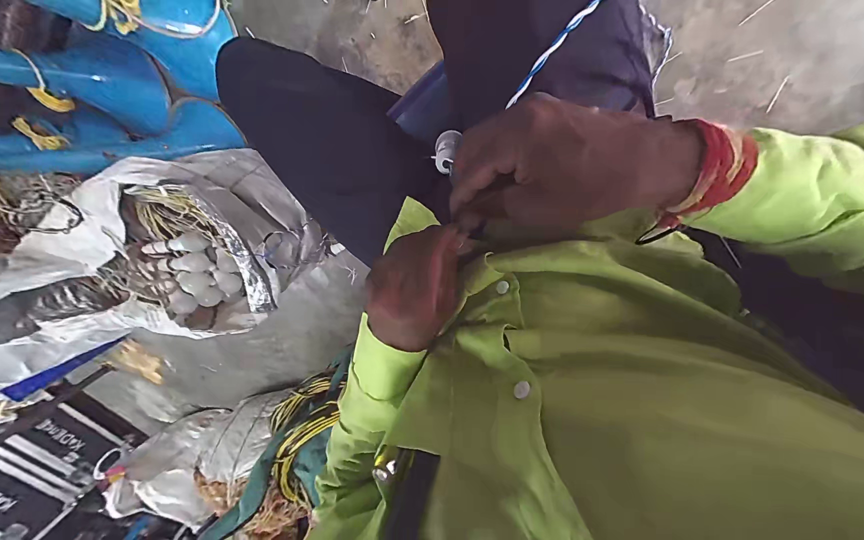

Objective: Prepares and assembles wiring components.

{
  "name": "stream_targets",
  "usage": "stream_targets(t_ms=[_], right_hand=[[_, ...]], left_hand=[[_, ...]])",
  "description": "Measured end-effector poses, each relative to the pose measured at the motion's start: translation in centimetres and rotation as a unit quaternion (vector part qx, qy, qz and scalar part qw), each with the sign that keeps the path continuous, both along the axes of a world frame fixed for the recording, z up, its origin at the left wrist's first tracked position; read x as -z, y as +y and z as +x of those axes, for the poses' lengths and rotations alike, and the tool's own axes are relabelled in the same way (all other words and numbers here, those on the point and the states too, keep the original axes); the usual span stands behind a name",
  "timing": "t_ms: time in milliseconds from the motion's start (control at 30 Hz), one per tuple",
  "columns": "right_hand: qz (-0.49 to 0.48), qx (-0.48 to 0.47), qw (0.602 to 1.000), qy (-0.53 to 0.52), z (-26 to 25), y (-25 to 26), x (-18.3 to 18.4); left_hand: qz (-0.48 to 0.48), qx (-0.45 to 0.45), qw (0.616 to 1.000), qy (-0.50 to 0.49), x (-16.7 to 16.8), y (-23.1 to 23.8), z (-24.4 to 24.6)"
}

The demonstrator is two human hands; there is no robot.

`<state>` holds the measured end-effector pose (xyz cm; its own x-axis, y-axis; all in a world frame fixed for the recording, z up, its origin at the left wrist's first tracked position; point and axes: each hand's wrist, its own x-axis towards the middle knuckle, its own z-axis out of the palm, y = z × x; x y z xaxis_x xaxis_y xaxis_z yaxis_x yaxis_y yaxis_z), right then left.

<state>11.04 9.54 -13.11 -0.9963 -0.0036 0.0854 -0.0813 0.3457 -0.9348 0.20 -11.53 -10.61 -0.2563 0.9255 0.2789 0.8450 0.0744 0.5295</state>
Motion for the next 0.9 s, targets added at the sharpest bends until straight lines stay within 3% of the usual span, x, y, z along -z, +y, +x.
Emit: stream_targets(t_ms=[67,133,200,267,367,400,433,500,633,700,800,900], right_hand=[[0.010,0.032,0.998,0.055,0.0,-0.4,0.2],[0.076,0.079,0.985,0.133,0.0,-1.0,0.6],[0.133,0.108,0.965,0.200,0.2,-1.7,1.1],[0.165,0.121,0.948,0.243,0.5,-2.0,1.7],[0.149,0.109,0.949,0.255,0.9,-2.3,2.2],[0.130,0.101,0.956,0.241,0.9,-2.3,2.3],[0.107,0.095,0.964,0.222,0.9,-2.3,2.2],[0.077,0.087,0.979,0.165,0.7,-2.1,1.8],[0.040,0.119,0.989,0.084,0.9,-1.6,1.5],[0.030,0.129,0.988,0.076,0.9,-1.6,1.3],[0.028,0.140,0.988,0.060,0.8,-2.0,1.0],[0.032,0.155,0.986,0.055,1.0,-2.4,0.9]], left_hand=[[-0.014,-0.045,0.990,-0.130,0.0,0.3,0.1],[-0.037,-0.116,0.941,-0.315,-0.3,0.8,0.3],[-0.080,-0.195,0.834,-0.510,-0.7,1.1,0.6],[-0.104,-0.252,0.697,-0.664,-0.9,1.7,0.7],[-0.133,-0.243,0.513,-0.813,-0.5,1.7,0.2],[-0.144,-0.237,0.480,-0.832,-0.3,1.6,0.1],[-0.154,-0.247,0.474,-0.831,-0.2,1.7,0.2],[-0.149,-0.283,0.524,-0.789,-0.3,1.8,0.8],[-0.098,-0.228,0.768,-0.590,-0.5,0.8,0.9],[-0.048,-0.188,0.842,-0.504,-0.5,0.6,1.2],[-0.036,-0.156,0.871,-0.464,-0.9,0.4,1.1],[-0.066,-0.167,0.862,-0.474,-1.0,0.5,0.5]])
